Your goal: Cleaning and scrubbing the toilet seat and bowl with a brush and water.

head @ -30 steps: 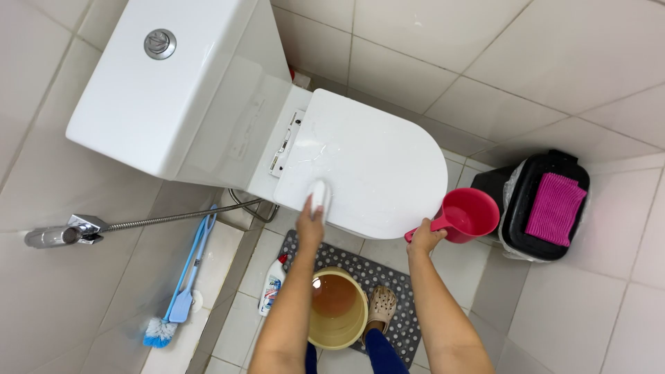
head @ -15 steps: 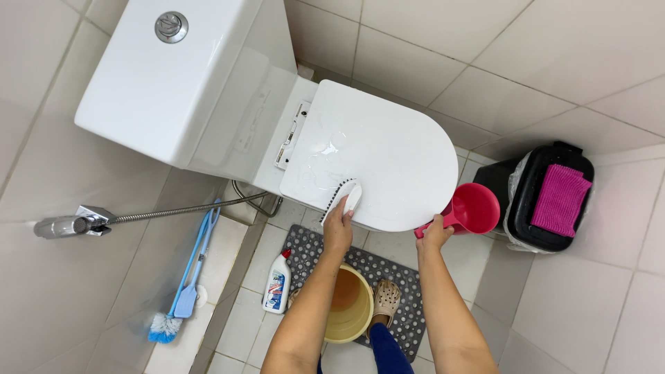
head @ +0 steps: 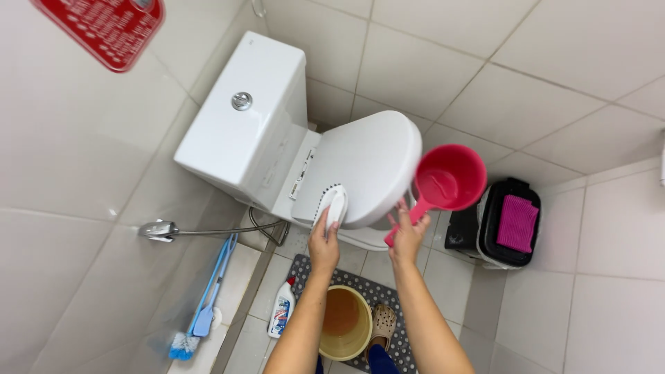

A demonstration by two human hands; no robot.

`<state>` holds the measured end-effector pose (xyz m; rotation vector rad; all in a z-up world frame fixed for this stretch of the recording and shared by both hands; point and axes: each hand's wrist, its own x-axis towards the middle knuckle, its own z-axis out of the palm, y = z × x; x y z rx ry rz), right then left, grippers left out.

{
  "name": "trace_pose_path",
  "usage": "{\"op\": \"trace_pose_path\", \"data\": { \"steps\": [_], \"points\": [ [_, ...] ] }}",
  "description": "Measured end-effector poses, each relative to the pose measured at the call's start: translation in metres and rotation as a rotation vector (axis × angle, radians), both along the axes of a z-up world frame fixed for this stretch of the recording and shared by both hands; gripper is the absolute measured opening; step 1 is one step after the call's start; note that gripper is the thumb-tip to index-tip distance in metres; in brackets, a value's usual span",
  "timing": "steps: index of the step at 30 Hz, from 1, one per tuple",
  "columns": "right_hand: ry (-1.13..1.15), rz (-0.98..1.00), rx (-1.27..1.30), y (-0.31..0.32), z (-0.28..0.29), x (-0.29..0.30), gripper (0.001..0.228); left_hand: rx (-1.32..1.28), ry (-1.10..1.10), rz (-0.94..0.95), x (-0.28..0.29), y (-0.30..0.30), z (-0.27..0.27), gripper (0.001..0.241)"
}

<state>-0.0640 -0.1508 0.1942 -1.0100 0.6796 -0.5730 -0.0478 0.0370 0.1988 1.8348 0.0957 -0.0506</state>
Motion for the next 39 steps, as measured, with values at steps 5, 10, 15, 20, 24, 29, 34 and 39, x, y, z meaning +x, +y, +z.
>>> {"op": "trace_pose_path", "data": {
  "steps": [5, 10, 15, 20, 24, 29, 34, 39],
  "points": [
    [-0.108, 0.052, 0.061, 0.066, 0.024, 0.056, 0.045, -0.016, -0.160, 0.075, 0.027, 0.046, 0.057, 0.044],
    [-0.122, 0.103, 0.111, 0.125, 0.037, 0.099, 0.043, -0.044, -0.225, 0.129, 0.044, 0.088, 0.097, 0.044],
    [-0.120, 0.184, 0.152, 0.167, 0.051, 0.134, 0.043, -0.082, -0.161, 0.156, 0.061, 0.119, 0.092, 0.045],
    [-0.112, 0.208, 0.111, 0.189, 0.060, 0.162, 0.041, -0.080, -0.182, 0.126, 0.073, 0.144, 0.093, 0.046],
    [-0.062, 0.251, 0.058, 0.198, 0.060, 0.160, 0.037, -0.076, -0.146, 0.126, 0.072, 0.159, 0.088, 0.046],
    [-0.011, 0.266, 0.022, 0.198, 0.072, 0.135, 0.035, -0.057, -0.091, 0.141, 0.060, 0.175, 0.092, 0.047],
    [0.037, 0.431, 0.025, 0.207, 0.080, 0.116, 0.034, 0.001, -0.100, 0.181, 0.036, 0.186, 0.101, 0.047],
    [0.219, 0.699, 0.036, 0.218, 0.115, 0.069, 0.042, 0.052, -0.091, 0.237, -0.007, 0.188, 0.105, 0.047]
  ]
}}
